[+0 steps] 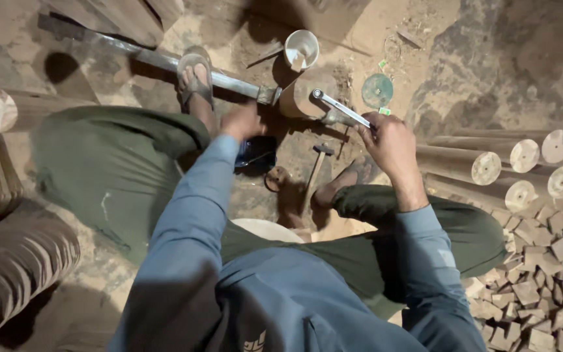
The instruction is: The person sits on the floor and assembles small wooden dowels with metal hardware. They use a hammer to tap the dowels into place and a wrench to tighten the nuts, repeating the process for multiple units.
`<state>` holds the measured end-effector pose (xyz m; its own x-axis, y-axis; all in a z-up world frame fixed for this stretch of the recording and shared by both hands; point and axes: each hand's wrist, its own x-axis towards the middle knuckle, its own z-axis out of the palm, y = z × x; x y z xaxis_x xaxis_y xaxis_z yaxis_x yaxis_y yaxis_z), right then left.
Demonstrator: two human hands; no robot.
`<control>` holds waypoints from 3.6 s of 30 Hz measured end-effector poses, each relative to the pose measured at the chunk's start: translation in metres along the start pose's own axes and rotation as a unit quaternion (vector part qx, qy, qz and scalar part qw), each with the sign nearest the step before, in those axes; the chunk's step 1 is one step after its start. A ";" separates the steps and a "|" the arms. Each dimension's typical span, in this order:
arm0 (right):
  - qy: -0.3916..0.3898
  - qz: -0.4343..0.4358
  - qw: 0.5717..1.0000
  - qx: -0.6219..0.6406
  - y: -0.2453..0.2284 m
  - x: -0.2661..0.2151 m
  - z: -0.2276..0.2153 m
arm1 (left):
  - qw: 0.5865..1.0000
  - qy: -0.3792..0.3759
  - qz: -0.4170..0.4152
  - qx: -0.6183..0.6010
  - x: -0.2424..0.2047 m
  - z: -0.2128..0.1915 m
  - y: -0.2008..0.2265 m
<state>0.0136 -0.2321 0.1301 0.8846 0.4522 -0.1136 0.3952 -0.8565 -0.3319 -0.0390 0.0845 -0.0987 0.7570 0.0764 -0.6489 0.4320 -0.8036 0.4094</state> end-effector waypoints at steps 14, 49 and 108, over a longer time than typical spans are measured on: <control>0.035 -0.052 0.995 0.076 -0.021 0.012 0.002 | 0.993 -0.038 0.075 0.088 0.028 0.166 -0.056; 0.123 0.129 0.656 0.733 0.008 -0.024 -0.013 | 0.802 -0.294 0.090 -0.512 -0.089 0.027 0.033; -0.139 0.233 0.602 0.751 -0.061 0.004 0.082 | 0.544 -0.244 -0.006 -0.803 -0.103 -0.013 0.124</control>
<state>-0.0271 -0.1575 0.0729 0.6545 0.4528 -0.6055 -0.7343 0.1897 -0.6518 -0.0577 -0.0153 0.0272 0.6986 -0.4053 -0.5896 0.6035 0.7764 0.1814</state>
